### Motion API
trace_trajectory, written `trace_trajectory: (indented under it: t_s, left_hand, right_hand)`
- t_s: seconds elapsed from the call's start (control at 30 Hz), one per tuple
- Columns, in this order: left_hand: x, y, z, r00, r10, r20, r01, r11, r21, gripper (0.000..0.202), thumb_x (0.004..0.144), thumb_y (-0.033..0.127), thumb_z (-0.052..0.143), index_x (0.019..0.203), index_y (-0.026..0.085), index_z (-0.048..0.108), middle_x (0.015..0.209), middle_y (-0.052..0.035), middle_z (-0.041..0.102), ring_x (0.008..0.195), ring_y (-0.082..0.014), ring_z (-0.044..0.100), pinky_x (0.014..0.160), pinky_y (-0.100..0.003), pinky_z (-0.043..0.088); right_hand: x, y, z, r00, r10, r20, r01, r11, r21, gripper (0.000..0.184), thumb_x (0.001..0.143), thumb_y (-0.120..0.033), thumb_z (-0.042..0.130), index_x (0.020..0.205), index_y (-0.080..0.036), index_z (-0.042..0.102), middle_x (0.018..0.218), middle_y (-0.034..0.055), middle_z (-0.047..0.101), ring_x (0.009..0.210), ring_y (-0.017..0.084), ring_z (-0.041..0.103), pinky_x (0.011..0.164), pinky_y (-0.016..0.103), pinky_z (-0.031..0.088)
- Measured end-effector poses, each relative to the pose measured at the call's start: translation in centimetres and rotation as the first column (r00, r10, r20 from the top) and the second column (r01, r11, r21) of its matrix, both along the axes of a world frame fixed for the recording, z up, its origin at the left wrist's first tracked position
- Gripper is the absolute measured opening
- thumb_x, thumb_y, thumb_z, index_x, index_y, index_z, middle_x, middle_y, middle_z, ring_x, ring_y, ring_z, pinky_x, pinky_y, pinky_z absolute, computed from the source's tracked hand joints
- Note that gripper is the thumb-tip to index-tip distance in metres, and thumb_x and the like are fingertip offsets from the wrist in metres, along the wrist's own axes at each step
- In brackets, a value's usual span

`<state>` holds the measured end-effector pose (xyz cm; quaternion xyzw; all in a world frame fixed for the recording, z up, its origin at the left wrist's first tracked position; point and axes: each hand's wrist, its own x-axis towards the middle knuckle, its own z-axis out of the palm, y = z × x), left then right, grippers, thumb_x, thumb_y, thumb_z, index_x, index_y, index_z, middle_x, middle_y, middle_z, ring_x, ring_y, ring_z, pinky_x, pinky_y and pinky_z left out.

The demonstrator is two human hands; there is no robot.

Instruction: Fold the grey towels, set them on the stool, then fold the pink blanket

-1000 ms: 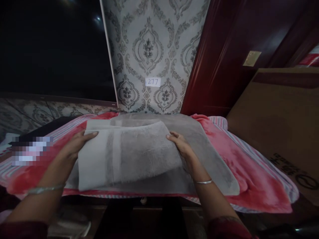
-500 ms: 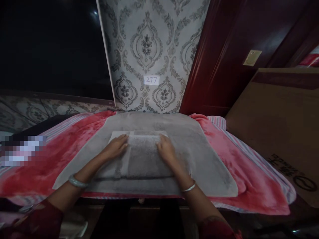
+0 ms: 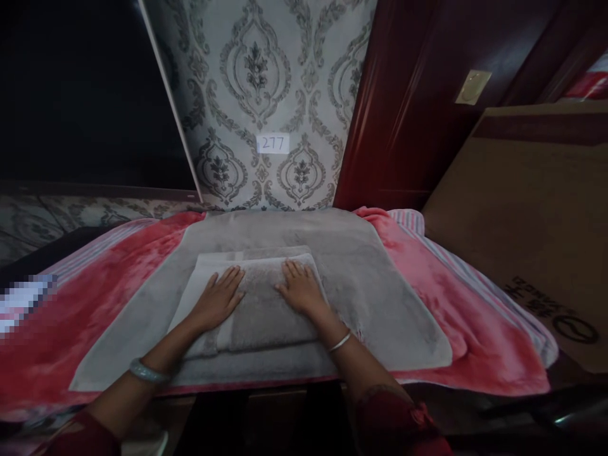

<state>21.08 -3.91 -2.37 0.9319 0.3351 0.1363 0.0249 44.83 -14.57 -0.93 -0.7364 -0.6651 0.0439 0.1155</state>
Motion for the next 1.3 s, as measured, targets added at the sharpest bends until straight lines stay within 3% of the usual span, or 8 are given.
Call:
trace_trajectory:
  t_s: [0.17,0.43,0.53,0.73,0.83,0.97,1.17,1.3]
  left_hand:
    - [0.1,0.0,0.1,1.0,0.0,-0.019,0.0,0.999,-0.034,0.06,0.098,0.04,0.036,0.153,0.015,0.037,0.161,-0.0155,0.033,0.152,-0.0276,0.023,0.122,-0.057,0.017]
    - [0.2,-0.2,0.4,1.0,0.008,-0.01,-0.009,0.999,-0.031,0.06,0.098,0.038,0.037,0.154,0.017,0.036,0.16,-0.0155,0.032,0.152,-0.0257,0.023,0.123,-0.055,0.017]
    - [0.2,-0.3,0.4,1.0,0.012,-0.005,-0.013,0.999,-0.044,0.06,0.098,0.039,0.037,0.154,0.016,0.036,0.16,-0.0155,0.033,0.152,-0.0257,0.024,0.123,-0.054,0.017]
    - [-0.4,-0.1,0.3,0.983,0.089,0.159,-0.084,0.996,-0.04,0.056,0.098,0.025,0.031,0.152,0.013,0.04,0.161,-0.0159,0.032,0.152,-0.0256,0.024,0.121,-0.053,0.024]
    - [-0.8,0.0,0.4,0.983,0.12,0.136,-0.117,0.993,-0.03,0.054,0.094,0.015,0.031,0.145,0.012,0.049,0.157,-0.0169,0.04,0.15,-0.0269,0.03,0.12,-0.054,0.027]
    - [-0.6,-0.5,0.9,0.993,0.111,0.04,-0.11,0.994,-0.025,0.057,0.09,0.01,0.033,0.145,0.01,0.05,0.157,-0.0175,0.04,0.15,-0.0286,0.029,0.121,-0.054,0.027]
    - [-0.4,-0.8,1.2,0.991,0.134,0.009,-0.133,0.99,-0.041,0.058,0.09,0.008,0.032,0.145,0.008,0.048,0.158,-0.0182,0.038,0.15,-0.0287,0.028,0.122,-0.053,0.025]
    - [-0.3,-0.9,1.1,0.991,0.136,0.021,-0.135,0.991,-0.02,0.057,0.09,0.009,0.035,0.145,0.009,0.049,0.157,-0.0175,0.039,0.149,-0.0284,0.03,0.121,-0.052,0.027]
  right_hand:
    - [3.5,-1.3,-0.5,0.988,-0.14,-0.072,0.137,0.99,-0.042,0.068,0.1,-0.047,0.033,0.16,-0.017,0.02,0.166,0.0097,0.012,0.154,0.026,0.009,0.121,0.055,0.014]
    - [3.9,-1.7,0.5,0.967,-0.214,-0.14,0.208,0.976,-0.062,0.064,0.1,-0.043,0.037,0.159,-0.018,0.026,0.166,0.0106,0.015,0.153,0.031,0.01,0.119,0.06,0.016]
    - [1.4,-1.3,1.7,0.977,-0.2,-0.077,0.2,0.98,-0.008,0.061,0.1,-0.039,0.037,0.156,-0.015,0.032,0.164,0.0138,0.02,0.153,0.031,0.01,0.119,0.062,0.012]
    - [-8.6,0.2,1.9,0.976,0.217,-0.028,-0.215,0.975,0.057,0.062,0.1,-0.036,0.034,0.157,-0.011,0.03,0.164,0.0123,0.022,0.152,0.027,0.015,0.122,0.054,0.015]
    - [-10.7,0.7,1.1,0.951,0.307,-0.043,-0.307,0.952,0.022,0.064,0.1,-0.039,0.035,0.156,-0.007,0.031,0.162,0.0131,0.027,0.151,0.027,0.019,0.123,0.052,0.015]
    - [-8.3,0.7,0.4,0.961,0.272,-0.049,-0.273,0.962,-0.002,0.067,0.101,-0.046,0.034,0.157,-0.01,0.029,0.163,0.0115,0.024,0.152,0.025,0.017,0.123,0.05,0.013]
    - [-2.0,-0.5,0.2,0.999,0.037,0.018,-0.036,0.999,-0.04,0.066,0.1,-0.044,0.035,0.158,-0.012,0.028,0.165,0.0111,0.017,0.153,0.024,0.012,0.123,0.05,0.011]
    - [-0.9,-0.7,1.2,0.988,-0.13,0.084,0.135,0.989,-0.062,0.065,0.1,-0.04,0.038,0.157,-0.011,0.029,0.164,0.0145,0.019,0.153,0.028,0.014,0.121,0.055,0.013]
